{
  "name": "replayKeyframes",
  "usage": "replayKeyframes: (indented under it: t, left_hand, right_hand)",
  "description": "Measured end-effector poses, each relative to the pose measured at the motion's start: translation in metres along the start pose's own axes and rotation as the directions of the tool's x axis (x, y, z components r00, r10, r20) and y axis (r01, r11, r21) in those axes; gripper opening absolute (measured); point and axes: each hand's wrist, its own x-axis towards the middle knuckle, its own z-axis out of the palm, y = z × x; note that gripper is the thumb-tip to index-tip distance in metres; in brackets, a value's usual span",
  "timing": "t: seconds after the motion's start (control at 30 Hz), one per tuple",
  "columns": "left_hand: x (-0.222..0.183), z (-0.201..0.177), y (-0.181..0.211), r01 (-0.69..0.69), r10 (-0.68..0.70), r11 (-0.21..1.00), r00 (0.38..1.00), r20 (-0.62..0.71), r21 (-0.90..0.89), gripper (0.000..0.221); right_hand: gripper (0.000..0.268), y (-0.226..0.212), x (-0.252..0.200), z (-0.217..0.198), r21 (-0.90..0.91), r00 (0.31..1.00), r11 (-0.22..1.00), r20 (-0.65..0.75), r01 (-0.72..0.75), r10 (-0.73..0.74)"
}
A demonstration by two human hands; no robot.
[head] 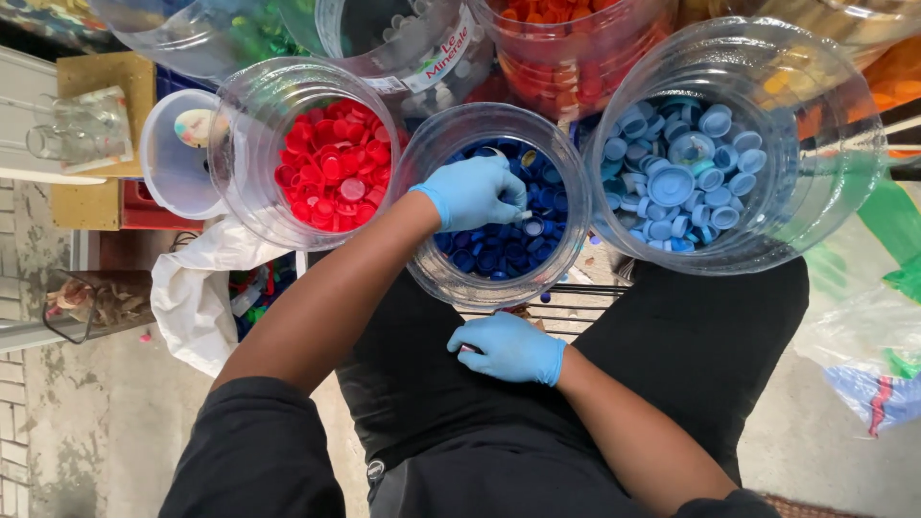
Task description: The person sits on the floor and sorts plastic bottle caps by color. They pick caps from a white sack, inspect them, and place them into clear containers filled with red, blue, green, and other colored caps. The person occasionally handles a small cloth while continuing to sort.
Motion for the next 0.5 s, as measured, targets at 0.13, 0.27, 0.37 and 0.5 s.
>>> replayKeyframes:
  t: [0.13,0.27,0.37,0.5]
  left_hand:
    - [-0.018,-0.012,-0.003,-0.043,0.039,0.997,0.998,-0.051,-0.069,0.013]
    - [-0.055,-0.060,0.019,-0.198,0.165,0.947,0.975,-0.148,-0.254,0.014]
    - [-0.065,-0.096,0.005,-0.282,0.137,0.933,0.852,-0.506,-0.223,0.022]
    - [-0.043,-0.124,-0.063,-0.313,0.180,0.949,0.603,-0.777,-0.024,0.039]
  right_hand:
    - [0.023,-0.003,-0.001,-0.004,-0.015,1.000,1.000,0.006,-0.009,0.009]
    - [0.022,-0.007,-0.003,-0.007,0.016,1.000,1.000,0.004,-0.005,0.005]
    - [0.033,-0.002,-0.001,-0.004,-0.050,1.000,0.999,0.028,0.004,-0.002]
    - [0.030,-0.002,-0.001,-0.002,-0.063,0.999,0.998,0.039,0.020,-0.017]
